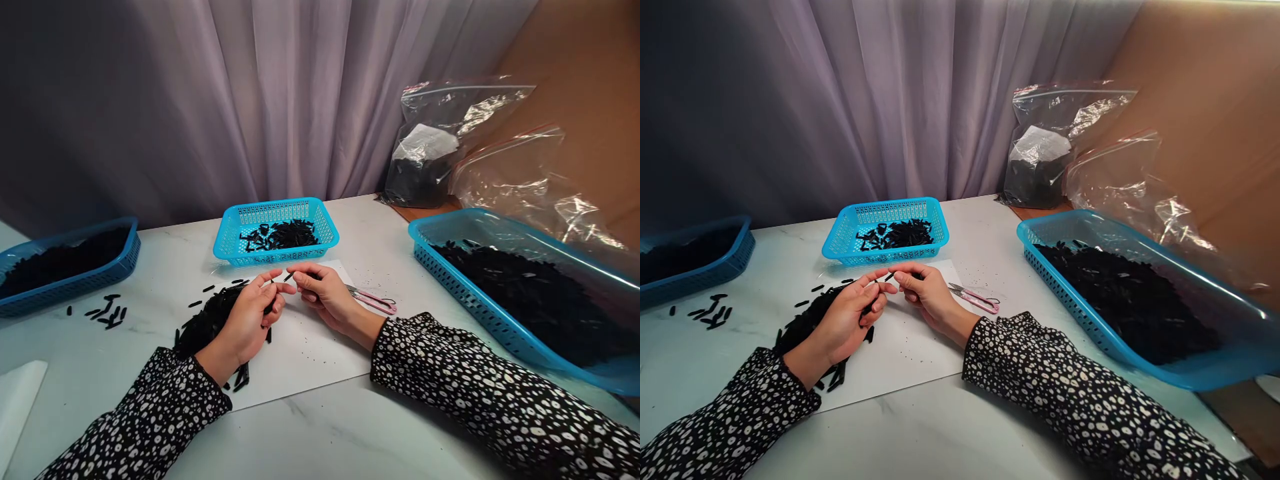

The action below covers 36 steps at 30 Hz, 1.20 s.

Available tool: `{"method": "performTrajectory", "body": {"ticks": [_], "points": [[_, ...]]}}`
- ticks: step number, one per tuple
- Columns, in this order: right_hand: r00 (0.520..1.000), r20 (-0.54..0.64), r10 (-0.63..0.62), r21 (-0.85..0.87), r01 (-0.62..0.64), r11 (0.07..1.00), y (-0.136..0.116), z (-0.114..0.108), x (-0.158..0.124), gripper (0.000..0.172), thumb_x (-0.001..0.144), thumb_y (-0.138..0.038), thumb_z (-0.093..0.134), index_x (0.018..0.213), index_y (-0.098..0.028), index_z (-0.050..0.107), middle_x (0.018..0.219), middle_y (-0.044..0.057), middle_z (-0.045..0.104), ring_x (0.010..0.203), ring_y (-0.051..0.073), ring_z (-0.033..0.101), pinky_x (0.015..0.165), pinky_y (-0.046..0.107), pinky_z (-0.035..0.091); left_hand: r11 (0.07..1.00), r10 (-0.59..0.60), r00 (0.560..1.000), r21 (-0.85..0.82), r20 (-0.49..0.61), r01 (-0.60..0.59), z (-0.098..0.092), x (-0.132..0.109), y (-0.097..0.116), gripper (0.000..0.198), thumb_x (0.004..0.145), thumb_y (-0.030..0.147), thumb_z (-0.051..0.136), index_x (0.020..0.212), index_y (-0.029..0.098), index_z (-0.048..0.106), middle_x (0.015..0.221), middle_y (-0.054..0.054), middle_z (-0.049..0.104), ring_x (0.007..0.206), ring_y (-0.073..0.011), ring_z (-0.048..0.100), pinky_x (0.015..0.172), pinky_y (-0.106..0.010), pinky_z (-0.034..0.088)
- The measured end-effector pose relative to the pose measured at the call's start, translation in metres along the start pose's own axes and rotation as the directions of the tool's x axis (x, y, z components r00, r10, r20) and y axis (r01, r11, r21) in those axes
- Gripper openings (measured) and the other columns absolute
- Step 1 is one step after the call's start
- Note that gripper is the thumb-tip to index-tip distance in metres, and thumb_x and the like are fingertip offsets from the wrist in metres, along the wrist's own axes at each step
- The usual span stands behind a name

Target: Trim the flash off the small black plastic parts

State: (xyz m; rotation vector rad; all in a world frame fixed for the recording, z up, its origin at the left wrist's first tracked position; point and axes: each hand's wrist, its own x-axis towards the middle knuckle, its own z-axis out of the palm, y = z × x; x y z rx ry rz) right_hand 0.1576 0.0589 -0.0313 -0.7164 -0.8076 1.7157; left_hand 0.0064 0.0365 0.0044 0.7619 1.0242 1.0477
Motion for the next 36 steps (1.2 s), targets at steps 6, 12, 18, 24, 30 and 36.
{"method": "performTrajectory", "body": {"ticks": [6, 12, 18, 24, 30, 36], "points": [[0.996, 0.077, 0.054, 0.037, -0.057, 0.998, 0.0003, -0.0027, -0.0011, 0.034, 0.062, -0.034, 0.087, 0.087, -0.016, 0.072, 0.056, -0.007, 0.047, 0.044, 0.004, 0.026, 0.042, 0.022, 0.008, 0.993, 0.041, 0.997, 0.111, 0.058, -0.047, -0.0014, -0.0002, -0.004, 0.036, 0.078, 0.043, 0.075, 0.084, 0.014, 0.056, 0.073, -0.005, 0.068, 0.043, -0.002, 0.034, 0.04, -0.016, 0.015], [0.99, 0.124, 0.07, 0.054, -0.078, 0.996, 0.0009, -0.0043, -0.0013, 0.031, 0.065, -0.032, 0.085, 0.088, -0.016, 0.071, 0.057, -0.007, 0.048, 0.045, 0.004, 0.025, 0.043, 0.021, 0.008, 0.981, 0.034, 0.994, 0.187, 0.105, -0.053, -0.0012, -0.0025, -0.0019, 0.037, 0.075, 0.046, 0.077, 0.079, 0.016, 0.055, 0.062, 0.002, 0.061, 0.043, -0.0031, 0.033, 0.041, -0.017, 0.015], [0.989, 0.138, 0.057, 0.053, -0.065, 0.996, 0.001, -0.0049, -0.0005, 0.027, 0.07, -0.031, 0.08, 0.089, -0.016, 0.068, 0.052, -0.008, 0.042, 0.045, 0.005, 0.022, 0.042, 0.02, 0.009, 0.98, 0.038, 0.993, 0.189, 0.116, -0.06, -0.0013, -0.0026, -0.003, 0.034, 0.074, 0.04, 0.077, 0.085, 0.017, 0.056, 0.075, -0.002, 0.069, 0.044, -0.0031, 0.036, 0.041, -0.018, 0.013], [0.988, 0.14, 0.071, 0.093, -0.085, 0.992, -0.0029, -0.0009, -0.0022, 0.019, 0.077, -0.033, 0.069, 0.077, -0.019, 0.056, 0.054, -0.004, 0.051, 0.042, 0.007, 0.029, 0.037, 0.019, 0.009, 0.971, 0.025, 0.995, 0.235, 0.092, -0.046, 0.003, -0.0033, -0.0001, 0.037, 0.072, 0.044, 0.077, 0.084, 0.016, 0.055, 0.069, 0.0, 0.067, 0.042, -0.0024, 0.034, 0.042, -0.018, 0.013], [0.991, 0.127, 0.035, -0.062, -0.027, 0.998, 0.0, 0.0044, -0.0035, 0.038, 0.075, -0.05, 0.076, 0.071, -0.019, 0.055, 0.05, -0.006, 0.051, 0.039, 0.005, 0.03, 0.038, 0.02, 0.01, 0.949, 0.045, 0.992, 0.306, 0.113, -0.078, 0.0011, -0.003, -0.0025, 0.031, 0.075, 0.04, 0.074, 0.08, 0.017, 0.054, 0.067, -0.001, 0.069, 0.042, -0.0026, 0.034, 0.042, -0.017, 0.017], [0.994, 0.107, 0.022, -0.052, -0.016, 0.999, 0.0011, 0.002, -0.0005, 0.039, 0.064, -0.046, 0.086, 0.071, -0.015, 0.063, 0.054, -0.006, 0.049, 0.042, 0.003, 0.027, 0.04, 0.021, 0.012, 0.919, 0.047, 0.992, 0.383, 0.12, -0.09, -0.0004, -0.003, -0.0038, 0.026, 0.082, 0.042, 0.066, 0.081, 0.018, 0.055, 0.047, 0.005, 0.056, 0.035, -0.0038, 0.024, 0.038, -0.019, 0.012]]}}
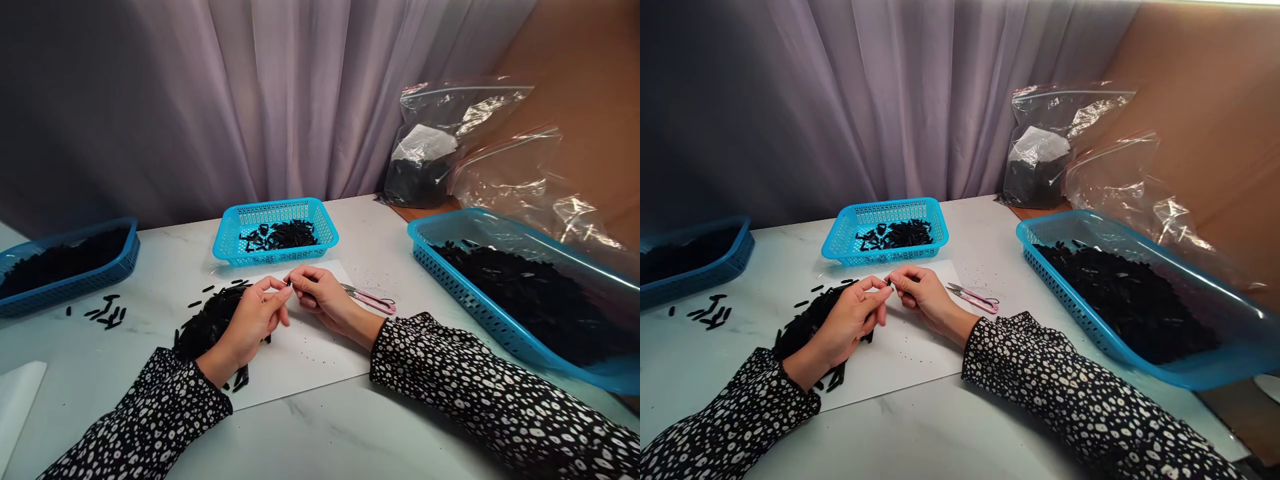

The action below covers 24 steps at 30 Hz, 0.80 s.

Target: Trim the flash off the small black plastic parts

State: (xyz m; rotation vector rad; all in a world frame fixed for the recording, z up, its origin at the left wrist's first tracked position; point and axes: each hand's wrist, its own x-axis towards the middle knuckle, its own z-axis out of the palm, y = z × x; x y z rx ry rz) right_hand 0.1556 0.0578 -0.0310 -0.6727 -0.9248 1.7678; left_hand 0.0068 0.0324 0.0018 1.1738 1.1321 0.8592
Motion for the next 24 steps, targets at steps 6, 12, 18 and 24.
{"method": "performTrajectory", "body": {"ticks": [6, 12, 18, 24], "points": [[0.999, -0.003, 0.045, 0.059, -0.044, 0.997, -0.003, -0.002, -0.002, 0.036, 0.067, -0.042, 0.084, 0.081, -0.014, 0.068, 0.055, -0.007, 0.045, 0.042, 0.003, 0.024, 0.039, 0.021, 0.007, 0.98, 0.007, 1.0, -0.201, -0.015, -0.009, -0.002, -0.001, 0.008, 0.016, 0.081, 0.032, 0.06, 0.078, 0.016, 0.059, 0.045, 0.01, 0.034, 0.038, -0.0044, 0.02, 0.04, -0.019, 0.014], [0.999, -0.049, 0.01, 0.064, -0.007, 0.998, -0.003, -0.002, -0.002, 0.034, 0.067, -0.041, 0.084, 0.08, -0.015, 0.068, 0.054, -0.008, 0.043, 0.042, 0.003, 0.024, 0.038, 0.02, 0.008, 0.923, -0.082, 0.997, -0.378, 0.004, 0.078, -0.004, -0.001, 0.012, 0.019, 0.059, 0.006, 0.059, 0.076, 0.014, 0.058, 0.067, 0.002, 0.051, 0.047, -0.0045, 0.036, 0.042, -0.018, 0.023], [0.997, -0.08, -0.001, 0.071, 0.007, 0.997, -0.003, -0.002, -0.001, 0.033, 0.067, -0.04, 0.084, 0.075, -0.015, 0.064, 0.054, -0.008, 0.047, 0.041, 0.002, 0.027, 0.038, 0.019, 0.009, 0.963, -0.088, 0.996, -0.256, -0.007, 0.084, -0.002, 0.002, 0.005, 0.021, 0.077, 0.027, 0.074, 0.081, 0.014, 0.059, 0.072, -0.001, 0.06, 0.045, -0.0014, 0.032, 0.041, -0.015, 0.018], [0.996, -0.093, 0.001, 0.066, 0.005, 0.998, -0.003, -0.001, -0.001, 0.034, 0.066, -0.04, 0.084, 0.072, -0.016, 0.061, 0.056, -0.007, 0.05, 0.04, 0.002, 0.028, 0.037, 0.019, 0.009, 0.976, -0.046, 0.999, -0.213, -0.023, 0.04, -0.005, 0.003, 0.001, 0.039, 0.073, 0.049, 0.079, 0.076, 0.015, 0.059, 0.048, 0.005, 0.051, 0.038, -0.0029, 0.031, 0.039, -0.017, 0.013]]}}
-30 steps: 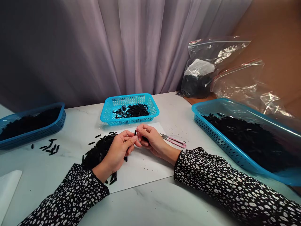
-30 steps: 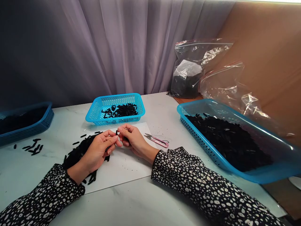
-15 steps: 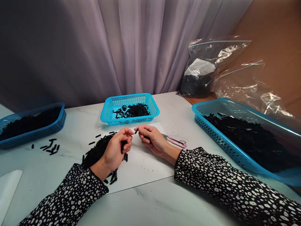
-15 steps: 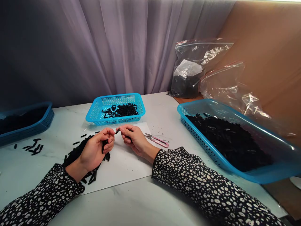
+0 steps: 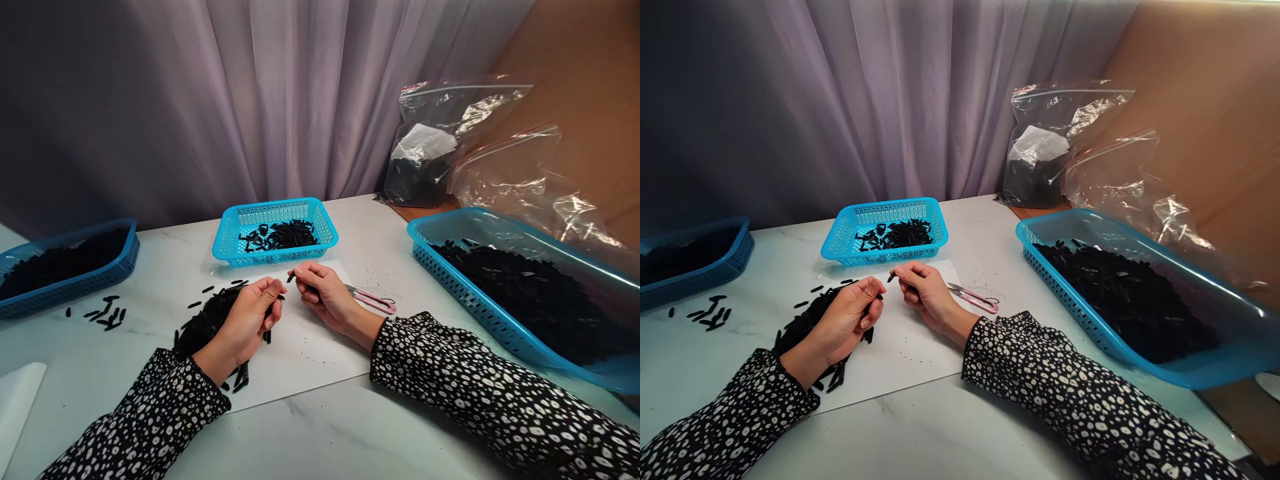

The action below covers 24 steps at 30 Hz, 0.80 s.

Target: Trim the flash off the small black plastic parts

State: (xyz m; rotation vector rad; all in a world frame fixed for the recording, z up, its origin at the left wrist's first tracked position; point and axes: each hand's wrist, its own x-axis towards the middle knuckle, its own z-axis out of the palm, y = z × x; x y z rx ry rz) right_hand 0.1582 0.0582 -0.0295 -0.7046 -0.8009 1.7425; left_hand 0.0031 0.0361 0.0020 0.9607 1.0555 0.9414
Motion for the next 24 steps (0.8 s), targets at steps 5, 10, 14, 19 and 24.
{"method": "performTrajectory", "body": {"ticks": [5, 10, 14, 19, 24], "points": [[1.0, -0.016, -0.005, 0.008, 0.006, 1.0, -0.0002, 0.0009, -0.0001, 0.032, 0.067, -0.037, 0.081, 0.067, -0.017, 0.056, 0.056, -0.007, 0.051, 0.039, 0.002, 0.028, 0.036, 0.018, 0.01, 0.992, 0.057, 0.996, -0.108, -0.071, -0.064, 0.0011, 0.0003, 0.0009, 0.037, 0.071, 0.043, 0.082, 0.079, 0.014, 0.062, 0.061, 0.001, 0.06, 0.043, -0.0029, 0.037, 0.039, -0.016, 0.018], [0.999, 0.025, 0.023, 0.022, -0.024, 0.999, -0.0018, 0.0025, -0.0014, 0.023, 0.076, -0.038, 0.064, 0.068, -0.019, 0.054, 0.059, -0.003, 0.059, 0.037, 0.004, 0.029, 0.033, 0.02, 0.01, 0.987, 0.071, 0.991, -0.136, -0.111, -0.086, 0.0017, 0.0011, 0.0012, 0.023, 0.078, 0.028, 0.076, 0.09, 0.013, 0.064, 0.071, -0.003, 0.065, 0.045, -0.0026, 0.037, 0.041, -0.015, 0.023], [0.999, 0.037, 0.002, -0.107, 0.002, 0.994, 0.0015, 0.005, -0.0023, 0.027, 0.074, -0.042, 0.074, 0.072, -0.018, 0.06, 0.056, -0.005, 0.055, 0.04, 0.005, 0.033, 0.036, 0.021, 0.013, 0.987, 0.101, 0.986, -0.114, -0.129, -0.116, 0.0012, 0.0014, 0.0001, 0.031, 0.074, 0.032, 0.08, 0.092, 0.016, 0.061, 0.066, -0.001, 0.065, 0.046, -0.0039, 0.043, 0.043, -0.014, 0.025], [0.992, 0.098, -0.081, -0.227, 0.101, 0.969, 0.0068, 0.0059, -0.0029, 0.024, 0.07, -0.036, 0.082, 0.083, -0.018, 0.072, 0.052, -0.008, 0.047, 0.043, 0.006, 0.03, 0.04, 0.024, 0.017, 0.987, 0.129, 0.983, -0.081, -0.131, -0.14, 0.0022, 0.0013, -0.0014, 0.043, 0.065, 0.04, 0.087, 0.087, 0.017, 0.058, 0.054, 0.007, 0.054, 0.042, -0.0031, 0.039, 0.041, -0.015, 0.019], [0.995, 0.013, -0.099, -0.181, 0.099, 0.978, 0.0042, 0.0034, -0.0004, 0.028, 0.067, -0.042, 0.083, 0.073, -0.018, 0.072, 0.053, -0.006, 0.047, 0.045, 0.007, 0.029, 0.042, 0.025, 0.015, 0.991, 0.125, 0.985, -0.035, -0.115, -0.13, 0.0024, -0.0002, -0.0013, 0.039, 0.075, 0.05, 0.077, 0.084, 0.017, 0.058, 0.055, 0.005, 0.059, 0.032, -0.0015, 0.031, 0.037, -0.017, 0.016]]}}
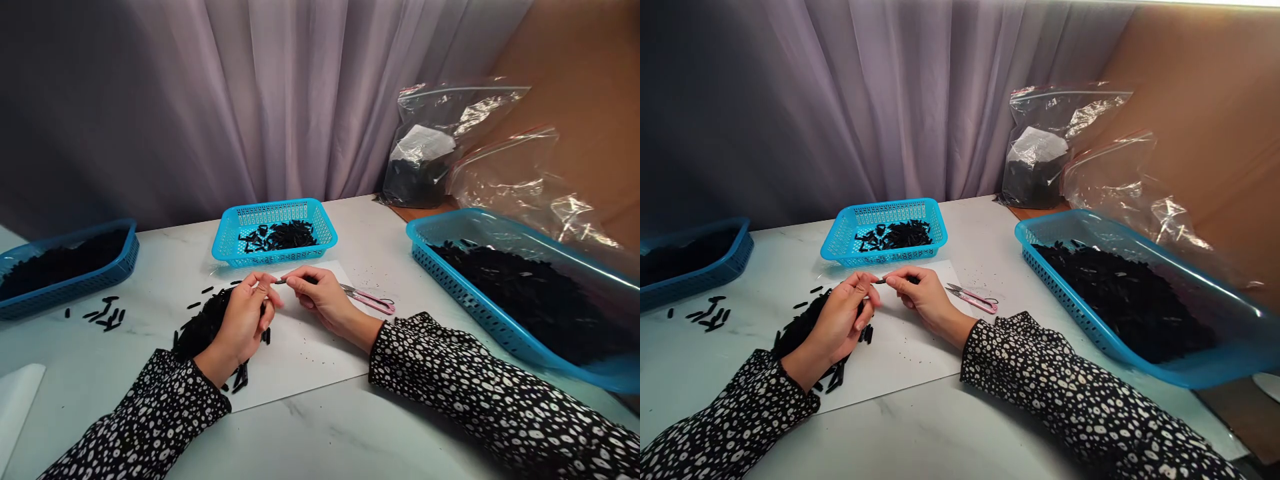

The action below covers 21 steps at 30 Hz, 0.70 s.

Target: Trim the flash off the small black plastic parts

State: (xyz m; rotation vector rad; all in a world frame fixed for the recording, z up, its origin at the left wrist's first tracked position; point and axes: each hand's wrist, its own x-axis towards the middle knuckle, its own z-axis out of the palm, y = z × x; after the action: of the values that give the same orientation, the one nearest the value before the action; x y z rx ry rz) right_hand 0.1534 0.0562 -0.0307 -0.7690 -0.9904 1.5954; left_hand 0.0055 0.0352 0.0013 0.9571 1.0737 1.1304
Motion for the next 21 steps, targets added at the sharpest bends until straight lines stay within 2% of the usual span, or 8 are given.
{"method": "performTrajectory", "body": {"ticks": [2, 4, 6, 7, 10, 16, 19, 21], "points": [[1.0, -0.02, 0.014, 0.027, -0.013, 1.0, -0.0011, -0.0011, 0.0008, 0.03, 0.065, -0.043, 0.084, 0.076, -0.018, 0.073, 0.052, -0.007, 0.044, 0.045, 0.007, 0.028, 0.042, 0.025, 0.014, 1.0, -0.014, 1.0, 0.004, 0.018, 0.014, -0.0002, -0.0006, 0.0017, 0.035, 0.082, 0.052, 0.067, 0.082, 0.017, 0.059, 0.044, 0.008, 0.048, 0.03, -0.0031, 0.023, 0.035, -0.018, 0.013], [1.0, -0.022, 0.014, 0.031, -0.013, 0.999, -0.0016, -0.0016, 0.0007, 0.031, 0.066, -0.043, 0.084, 0.078, -0.017, 0.074, 0.052, -0.007, 0.042, 0.046, 0.007, 0.028, 0.043, 0.025, 0.014, 1.0, -0.025, 0.999, -0.006, 0.027, 0.025, -0.0004, -0.001, 0.0041, 0.027, 0.084, 0.043, 0.065, 0.08, 0.017, 0.059, 0.042, 0.009, 0.04, 0.033, -0.0041, 0.02, 0.035, -0.018, 0.012], [1.0, -0.021, 0.008, 0.027, -0.007, 1.0, -0.0015, -0.0016, 0.0002, 0.03, 0.066, -0.043, 0.083, 0.079, -0.017, 0.075, 0.052, -0.007, 0.042, 0.046, 0.007, 0.028, 0.043, 0.025, 0.014, 0.999, -0.035, 0.999, -0.035, 0.021, 0.036, -0.0004, -0.001, 0.0064, 0.011, 0.079, 0.026, 0.064, 0.082, 0.017, 0.059, 0.05, 0.007, 0.045, 0.038, -0.0043, 0.026, 0.037, -0.017, 0.015], [1.0, -0.02, 0.005, 0.026, -0.005, 1.0, -0.0014, -0.0014, -0.0001, 0.029, 0.067, -0.042, 0.083, 0.08, -0.017, 0.075, 0.052, -0.007, 0.042, 0.046, 0.007, 0.028, 0.043, 0.025, 0.014, 0.997, -0.046, 0.999, -0.056, 0.018, 0.047, -0.0001, -0.001, 0.0071, 0.011, 0.073, 0.018, 0.063, 0.084, 0.017, 0.059, 0.056, 0.006, 0.049, 0.041, -0.0045, 0.031, 0.038, -0.016, 0.017], [1.0, -0.031, 0.004, 0.031, -0.003, 1.0, -0.0011, -0.0013, 0.0, 0.028, 0.067, -0.04, 0.083, 0.081, -0.017, 0.075, 0.052, -0.006, 0.044, 0.046, 0.007, 0.028, 0.043, 0.025, 0.013, 0.992, -0.089, 0.996, -0.087, 0.014, 0.09, 0.0017, -0.0008, 0.0067, 0.031, 0.061, 0.004, 0.058, 0.089, 0.016, 0.06, 0.071, 0.001, 0.059, 0.05, -0.0056, 0.041, 0.043, -0.016, 0.026], [0.997, -0.062, 0.045, 0.088, -0.04, 0.995, -0.0019, -0.0028, 0.0017, 0.032, 0.062, -0.037, 0.084, 0.085, -0.017, 0.076, 0.054, -0.006, 0.05, 0.045, 0.006, 0.029, 0.043, 0.024, 0.012, 0.994, -0.109, 0.994, -0.012, 0.026, 0.109, 0.0047, 0.0006, 0.0012, 0.025, 0.076, 0.007, 0.061, 0.101, 0.012, 0.063, 0.077, -0.005, 0.067, 0.047, -0.0039, 0.038, 0.049, -0.017, 0.032], [0.997, -0.049, 0.061, 0.108, -0.056, 0.993, -0.0024, -0.0031, 0.0017, 0.033, 0.062, -0.038, 0.085, 0.085, -0.016, 0.075, 0.054, -0.006, 0.049, 0.045, 0.006, 0.029, 0.043, 0.024, 0.012, 0.995, -0.1, 0.993, -0.019, 0.054, 0.101, 0.0036, 0.0013, 0.0003, 0.02, 0.079, 0.012, 0.066, 0.099, 0.013, 0.064, 0.076, -0.005, 0.068, 0.046, -0.0036, 0.036, 0.045, -0.017, 0.027], [0.997, -0.039, 0.062, 0.119, -0.057, 0.991, -0.0023, -0.0032, 0.0017, 0.035, 0.062, -0.038, 0.085, 0.086, -0.016, 0.075, 0.053, -0.007, 0.048, 0.044, 0.005, 0.029, 0.043, 0.023, 0.012, 0.993, -0.109, 0.991, -0.032, 0.081, 0.111, 0.0028, 0.0011, 0.0003, 0.024, 0.079, 0.018, 0.071, 0.101, 0.013, 0.065, 0.077, -0.006, 0.068, 0.047, -0.0043, 0.038, 0.042, -0.018, 0.021]]}}
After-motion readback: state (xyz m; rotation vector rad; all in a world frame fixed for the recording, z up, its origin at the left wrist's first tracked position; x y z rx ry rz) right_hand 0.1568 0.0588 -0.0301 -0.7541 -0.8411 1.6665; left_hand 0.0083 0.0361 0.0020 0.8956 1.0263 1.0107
